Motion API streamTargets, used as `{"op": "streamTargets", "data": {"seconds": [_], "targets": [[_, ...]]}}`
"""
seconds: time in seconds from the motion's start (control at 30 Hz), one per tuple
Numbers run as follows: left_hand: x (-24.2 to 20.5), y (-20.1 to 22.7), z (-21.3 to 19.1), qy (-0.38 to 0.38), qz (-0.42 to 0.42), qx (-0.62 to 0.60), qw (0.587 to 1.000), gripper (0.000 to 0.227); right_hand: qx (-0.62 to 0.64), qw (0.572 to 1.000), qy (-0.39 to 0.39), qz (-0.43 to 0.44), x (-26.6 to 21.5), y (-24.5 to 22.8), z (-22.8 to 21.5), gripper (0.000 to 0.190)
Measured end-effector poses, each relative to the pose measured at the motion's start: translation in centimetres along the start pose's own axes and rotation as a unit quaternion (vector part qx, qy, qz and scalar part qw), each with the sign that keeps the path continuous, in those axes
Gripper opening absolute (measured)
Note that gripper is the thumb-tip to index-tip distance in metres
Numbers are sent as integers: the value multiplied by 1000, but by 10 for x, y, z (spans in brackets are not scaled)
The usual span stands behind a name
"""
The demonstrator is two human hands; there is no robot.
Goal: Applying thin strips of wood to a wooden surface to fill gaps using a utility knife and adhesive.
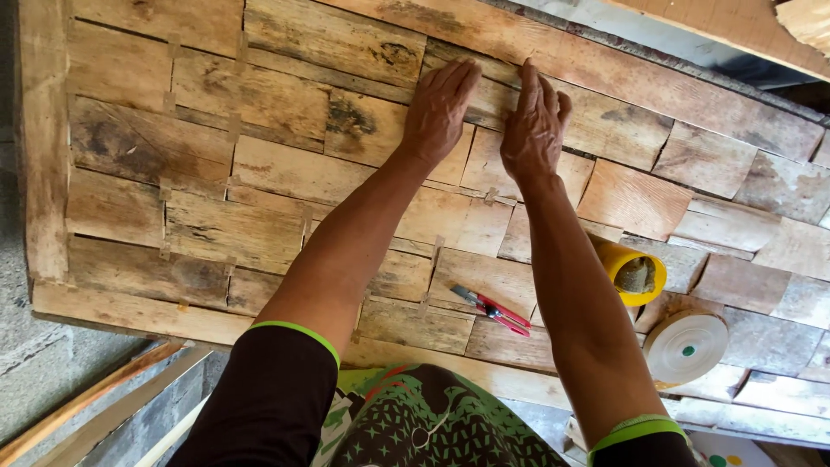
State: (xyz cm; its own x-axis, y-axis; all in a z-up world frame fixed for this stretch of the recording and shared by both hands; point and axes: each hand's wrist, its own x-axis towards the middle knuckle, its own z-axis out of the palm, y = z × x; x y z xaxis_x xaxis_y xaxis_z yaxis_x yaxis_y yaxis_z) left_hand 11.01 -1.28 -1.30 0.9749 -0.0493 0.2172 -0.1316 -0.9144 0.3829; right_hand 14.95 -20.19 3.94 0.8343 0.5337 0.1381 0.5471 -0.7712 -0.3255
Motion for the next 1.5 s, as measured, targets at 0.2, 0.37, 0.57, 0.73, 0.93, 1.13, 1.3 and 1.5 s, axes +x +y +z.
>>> {"op": "streamTargets", "data": {"seconds": [0.2,0.37,0.57,0.73,0.93,1.13,1.3,1.5], "targets": [[23,1,-9,48,-8,-31,998,25,-36,999,22,-1,3,-1,3,88],[26,-13,28,76,16,61,995,23,-15,1000,24,7,2,1,6,88],[33,-13,26,65,18,93,993,31,-33,999,35,-4,3,6,11,91],[37,-13,23,63,23,121,990,35,-50,998,-8,34,6,10,14,92],[37,-12,17,48,24,93,994,31,-20,999,12,23,9,9,14,90],[39,-9,5,49,17,77,996,27,-7,1000,19,15,11,3,7,89],[35,-12,11,41,18,57,997,25,-24,999,19,21,11,3,11,89],[24,-15,10,39,39,92,994,45,-16,998,50,25,3,9,25,93]]}}
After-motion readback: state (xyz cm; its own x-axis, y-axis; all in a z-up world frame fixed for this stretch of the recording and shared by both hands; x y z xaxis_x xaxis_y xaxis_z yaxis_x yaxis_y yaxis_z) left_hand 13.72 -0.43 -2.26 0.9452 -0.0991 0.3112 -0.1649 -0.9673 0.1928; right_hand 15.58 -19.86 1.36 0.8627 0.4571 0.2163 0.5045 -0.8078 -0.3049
